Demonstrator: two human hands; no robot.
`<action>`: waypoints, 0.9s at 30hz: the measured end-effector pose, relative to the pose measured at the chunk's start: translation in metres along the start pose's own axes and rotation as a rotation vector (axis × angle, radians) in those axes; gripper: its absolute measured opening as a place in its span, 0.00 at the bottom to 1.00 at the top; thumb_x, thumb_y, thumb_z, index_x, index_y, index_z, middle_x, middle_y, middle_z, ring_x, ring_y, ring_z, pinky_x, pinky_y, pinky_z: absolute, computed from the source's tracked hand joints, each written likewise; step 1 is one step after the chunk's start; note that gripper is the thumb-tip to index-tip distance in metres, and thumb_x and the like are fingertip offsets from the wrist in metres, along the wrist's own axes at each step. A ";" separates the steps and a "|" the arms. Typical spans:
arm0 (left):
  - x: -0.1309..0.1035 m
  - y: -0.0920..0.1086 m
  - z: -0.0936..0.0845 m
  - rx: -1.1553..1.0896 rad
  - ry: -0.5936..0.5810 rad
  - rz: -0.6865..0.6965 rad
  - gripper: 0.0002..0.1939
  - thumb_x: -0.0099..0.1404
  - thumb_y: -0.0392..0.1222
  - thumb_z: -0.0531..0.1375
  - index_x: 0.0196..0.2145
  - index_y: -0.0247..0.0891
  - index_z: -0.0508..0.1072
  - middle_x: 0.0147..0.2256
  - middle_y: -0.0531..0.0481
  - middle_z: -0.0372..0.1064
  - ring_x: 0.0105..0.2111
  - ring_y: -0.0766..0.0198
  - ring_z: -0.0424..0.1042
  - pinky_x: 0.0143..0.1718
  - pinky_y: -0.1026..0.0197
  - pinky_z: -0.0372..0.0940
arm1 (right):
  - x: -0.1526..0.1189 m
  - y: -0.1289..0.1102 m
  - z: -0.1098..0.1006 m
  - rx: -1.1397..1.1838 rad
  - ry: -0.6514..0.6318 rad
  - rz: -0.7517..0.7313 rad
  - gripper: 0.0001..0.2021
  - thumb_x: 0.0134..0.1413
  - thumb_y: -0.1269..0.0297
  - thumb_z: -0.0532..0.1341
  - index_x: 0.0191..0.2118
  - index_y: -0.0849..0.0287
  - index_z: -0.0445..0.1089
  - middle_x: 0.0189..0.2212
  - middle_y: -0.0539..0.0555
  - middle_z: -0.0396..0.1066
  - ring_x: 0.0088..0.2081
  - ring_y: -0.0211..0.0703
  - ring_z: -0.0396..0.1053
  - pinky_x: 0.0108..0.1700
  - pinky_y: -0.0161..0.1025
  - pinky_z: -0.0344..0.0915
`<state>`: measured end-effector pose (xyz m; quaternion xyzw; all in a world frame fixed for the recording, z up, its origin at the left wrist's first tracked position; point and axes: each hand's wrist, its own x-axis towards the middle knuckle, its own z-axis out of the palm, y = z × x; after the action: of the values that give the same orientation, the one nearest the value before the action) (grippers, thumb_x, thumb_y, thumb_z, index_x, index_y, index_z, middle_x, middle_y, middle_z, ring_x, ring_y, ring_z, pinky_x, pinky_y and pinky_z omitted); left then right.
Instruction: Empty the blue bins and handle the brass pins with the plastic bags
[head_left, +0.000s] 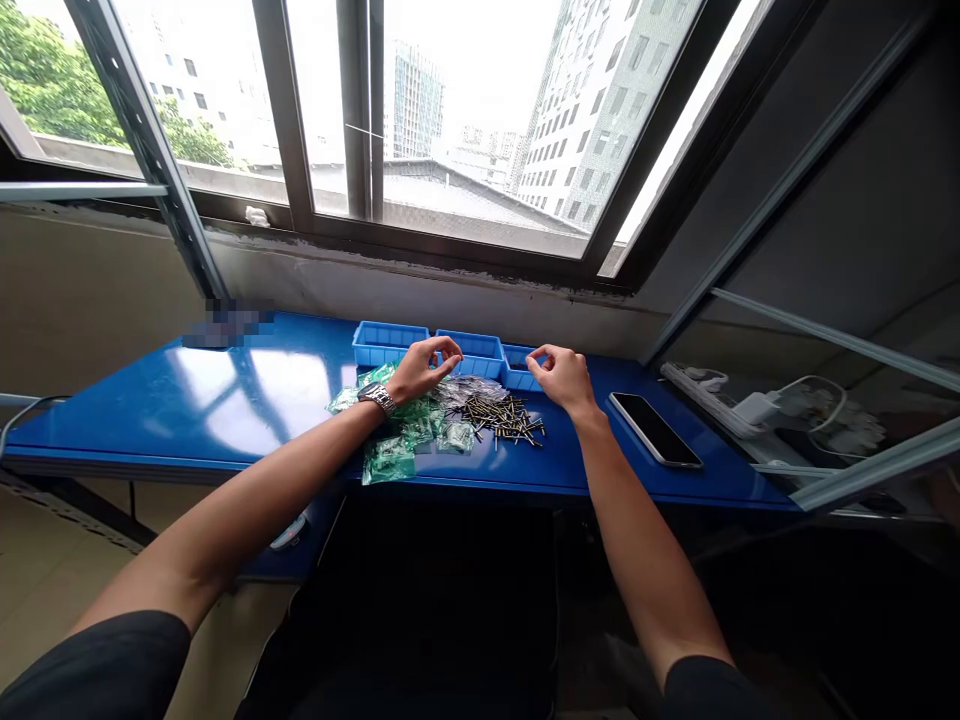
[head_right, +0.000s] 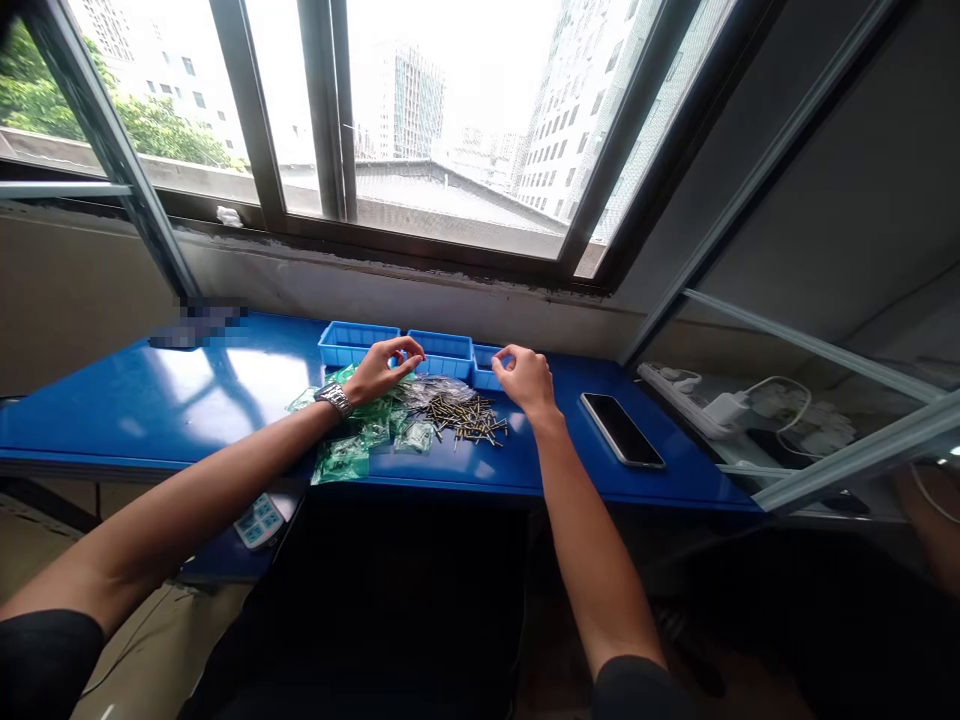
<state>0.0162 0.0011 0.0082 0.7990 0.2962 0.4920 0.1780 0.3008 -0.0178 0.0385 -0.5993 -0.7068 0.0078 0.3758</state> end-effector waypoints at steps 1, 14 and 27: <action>0.000 0.000 0.000 0.002 -0.004 0.002 0.10 0.71 0.46 0.60 0.37 0.37 0.77 0.35 0.46 0.78 0.33 0.62 0.73 0.31 0.62 0.64 | -0.003 -0.001 -0.003 -0.005 -0.030 -0.004 0.12 0.57 0.56 0.63 0.35 0.59 0.78 0.22 0.52 0.69 0.25 0.42 0.65 0.31 0.38 0.57; -0.001 -0.001 0.000 0.034 -0.043 0.020 0.09 0.70 0.42 0.59 0.35 0.38 0.78 0.35 0.47 0.79 0.33 0.62 0.74 0.32 0.60 0.64 | -0.061 -0.007 -0.059 -0.085 -0.539 -0.019 0.13 0.57 0.53 0.64 0.32 0.56 0.80 0.22 0.51 0.71 0.23 0.39 0.64 0.24 0.36 0.55; -0.001 -0.001 0.000 0.052 -0.062 0.024 0.09 0.69 0.41 0.59 0.35 0.39 0.78 0.34 0.48 0.79 0.32 0.62 0.73 0.32 0.59 0.64 | -0.088 -0.013 -0.048 -0.144 -0.559 -0.020 0.11 0.54 0.52 0.66 0.32 0.54 0.78 0.23 0.51 0.72 0.24 0.40 0.65 0.25 0.37 0.56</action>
<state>0.0156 0.0012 0.0063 0.8216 0.2938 0.4615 0.1604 0.3162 -0.1173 0.0330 -0.5919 -0.7877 0.1188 0.1229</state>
